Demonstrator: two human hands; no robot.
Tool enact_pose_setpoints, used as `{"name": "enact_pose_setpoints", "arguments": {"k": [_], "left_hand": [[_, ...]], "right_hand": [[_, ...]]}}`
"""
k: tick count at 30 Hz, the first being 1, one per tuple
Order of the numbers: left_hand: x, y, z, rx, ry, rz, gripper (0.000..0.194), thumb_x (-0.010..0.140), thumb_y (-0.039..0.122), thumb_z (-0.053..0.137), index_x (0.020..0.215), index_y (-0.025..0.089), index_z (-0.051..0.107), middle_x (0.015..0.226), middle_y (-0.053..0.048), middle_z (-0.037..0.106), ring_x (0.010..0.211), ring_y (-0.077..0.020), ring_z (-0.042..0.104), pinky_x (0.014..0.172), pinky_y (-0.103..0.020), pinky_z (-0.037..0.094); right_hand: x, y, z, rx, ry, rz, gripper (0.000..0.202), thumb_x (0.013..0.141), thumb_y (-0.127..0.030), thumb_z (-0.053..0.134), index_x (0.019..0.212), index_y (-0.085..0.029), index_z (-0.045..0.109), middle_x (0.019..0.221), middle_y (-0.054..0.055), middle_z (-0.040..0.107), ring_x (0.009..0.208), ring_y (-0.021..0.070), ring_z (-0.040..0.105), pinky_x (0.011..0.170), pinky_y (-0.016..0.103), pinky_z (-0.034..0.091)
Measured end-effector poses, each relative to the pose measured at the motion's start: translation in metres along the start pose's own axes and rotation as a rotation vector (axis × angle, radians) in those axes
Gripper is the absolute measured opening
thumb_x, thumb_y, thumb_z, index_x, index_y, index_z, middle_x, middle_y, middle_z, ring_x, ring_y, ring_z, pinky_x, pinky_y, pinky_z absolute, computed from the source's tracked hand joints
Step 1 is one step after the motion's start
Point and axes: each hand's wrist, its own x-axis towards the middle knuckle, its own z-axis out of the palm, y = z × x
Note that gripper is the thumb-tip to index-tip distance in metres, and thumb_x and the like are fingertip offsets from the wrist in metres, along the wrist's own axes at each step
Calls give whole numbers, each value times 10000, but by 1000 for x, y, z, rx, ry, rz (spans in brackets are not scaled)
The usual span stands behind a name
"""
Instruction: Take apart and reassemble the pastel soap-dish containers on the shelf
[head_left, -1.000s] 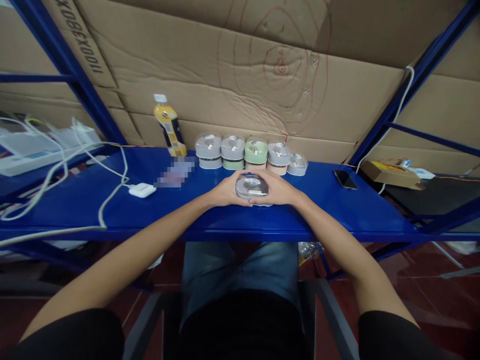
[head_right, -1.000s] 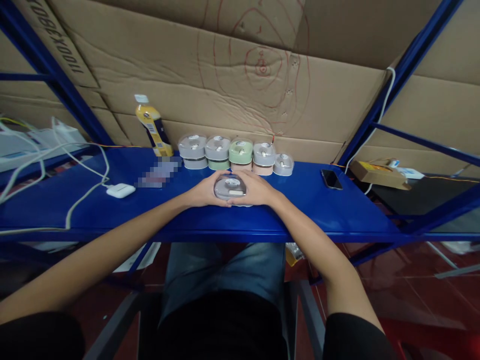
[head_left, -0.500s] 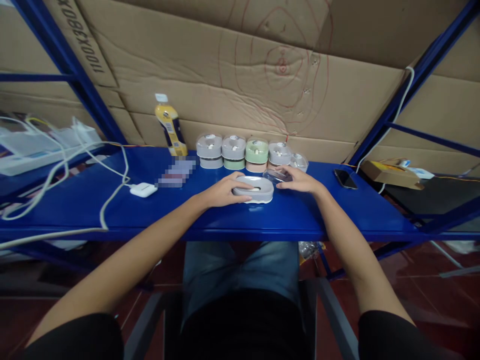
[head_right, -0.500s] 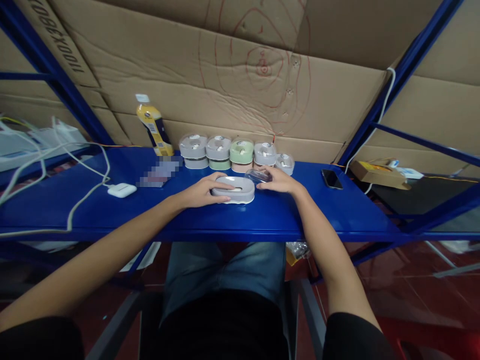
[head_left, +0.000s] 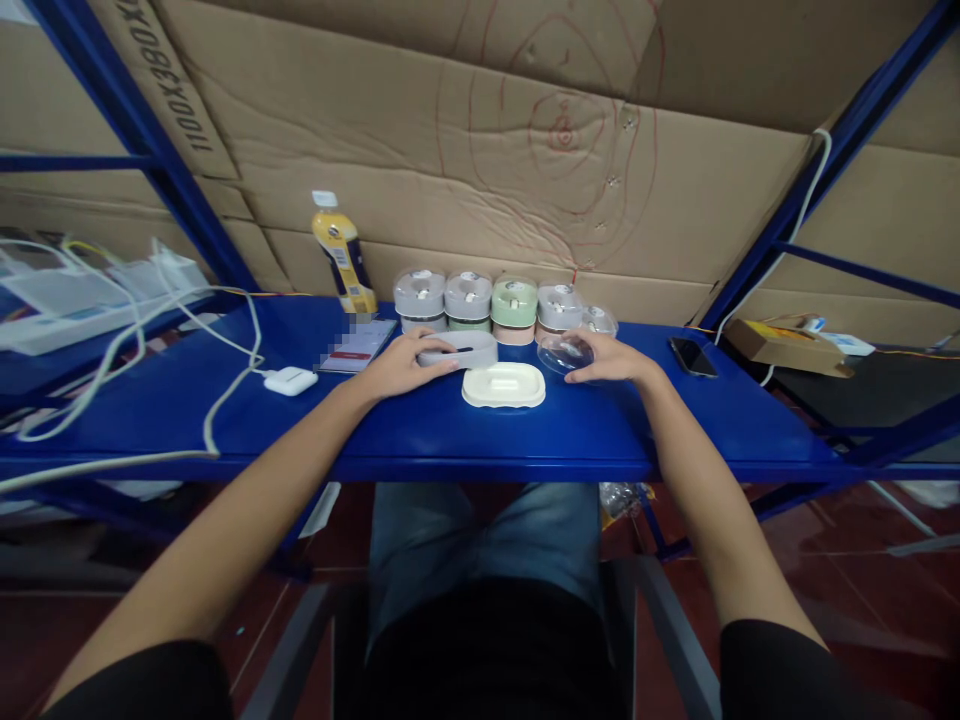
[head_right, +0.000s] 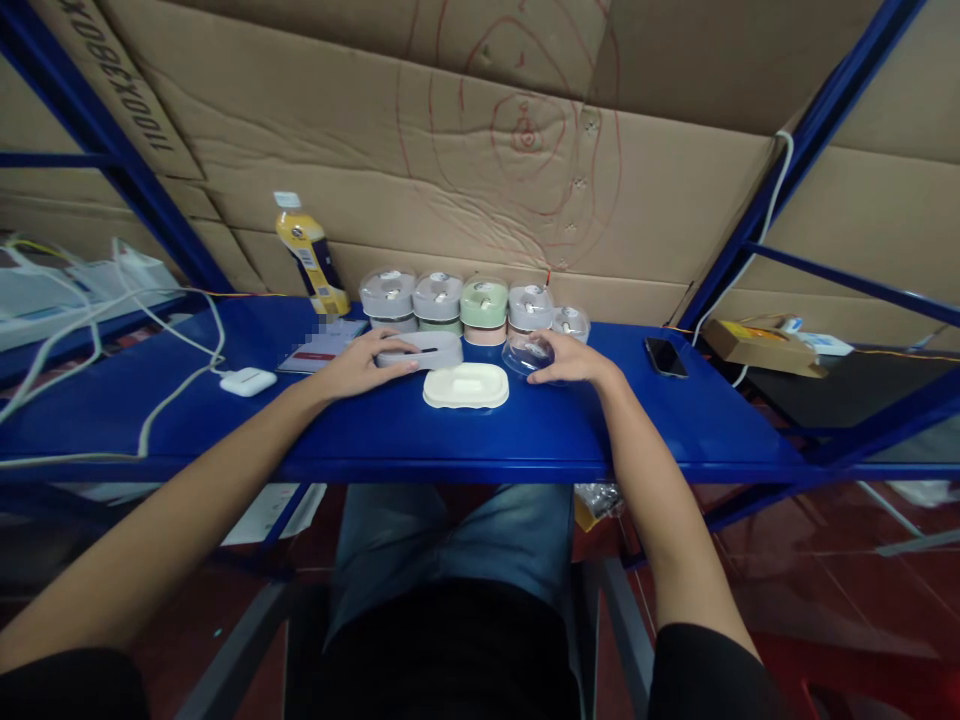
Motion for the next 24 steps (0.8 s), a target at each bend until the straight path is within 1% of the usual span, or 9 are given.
{"name": "enact_pose_setpoints", "arguments": {"k": [2, 4, 6, 9, 12, 15, 18, 21, 24], "left_hand": [[-2, -8, -3, 46, 4, -38, 644, 854, 805, 709, 1154, 256, 862, 1294, -154, 689, 1290, -423, 669, 1222, -647, 486], [-3, -12, -2, 73, -4, -54, 667, 857, 805, 692, 1172, 240, 855, 1266, -159, 681, 1260, -419, 674, 1206, -636, 496], [-4, -12, 0, 78, -16, -65, 683, 866, 801, 681, 1196, 227, 849, 1237, -161, 672, 1221, -411, 681, 1182, -626, 511], [-4, -12, 2, 79, -39, -76, 693, 872, 810, 681, 1218, 231, 839, 1215, -151, 665, 1186, -395, 687, 1168, -616, 520], [-5, -11, 1, 93, -57, -72, 732, 883, 836, 657, 1247, 224, 823, 1233, -145, 670, 1197, -393, 685, 1173, -622, 517], [-5, -6, 0, 71, -36, -32, 728, 915, 824, 637, 1283, 219, 805, 1311, -149, 673, 1283, -403, 664, 1209, -634, 491], [-6, 7, 3, 14, -21, 51, 667, 955, 781, 642, 1319, 241, 790, 1415, -144, 656, 1371, -394, 633, 1236, -633, 476], [-5, 26, 15, -26, -70, 119, 635, 965, 753, 667, 1341, 255, 786, 1456, -141, 643, 1394, -385, 632, 1234, -615, 491], [-3, 43, 30, -44, -124, 168, 677, 952, 727, 716, 1438, 257, 737, 1495, -141, 644, 1438, -389, 620, 1278, -598, 462]], "right_hand": [[0, 1, 1, -4, -36, -1, 884, 612, -497, 1013, 1415, -252, 737, 1398, 119, 778, 1341, 447, 709, 1226, 655, 539], [1, 3, 2, 8, -63, -19, 868, 605, -487, 1015, 1403, -275, 748, 1373, 94, 796, 1336, 437, 717, 1220, 650, 550], [2, 4, 3, 14, -86, -40, 867, 622, -486, 1009, 1424, -292, 740, 1397, 79, 794, 1359, 425, 711, 1229, 633, 548], [2, 4, 3, -15, -111, -28, 908, 643, -502, 1001, 1474, -271, 715, 1459, 94, 770, 1387, 418, 699, 1249, 615, 532], [1, 2, 2, -53, -126, 8, 940, 650, -503, 1003, 1501, -237, 703, 1489, 119, 754, 1387, 420, 699, 1251, 604, 528], [0, -2, 1, -58, -123, 14, 931, 677, -490, 999, 1522, -240, 700, 1521, 121, 739, 1420, 412, 683, 1271, 571, 518], [-1, -4, -1, -68, -69, 37, 930, 694, -513, 991, 1533, -240, 697, 1509, 134, 743, 1390, 415, 700, 1252, 583, 537], [-1, -5, -2, -82, 48, 60, 976, 681, -603, 985, 1527, -210, 699, 1449, 168, 763, 1328, 437, 726, 1198, 626, 566], [-2, -11, 1, -10, 174, -43, 996, 681, -653, 968, 1526, -200, 699, 1503, 180, 735, 1378, 428, 701, 1215, 621, 542]]}}
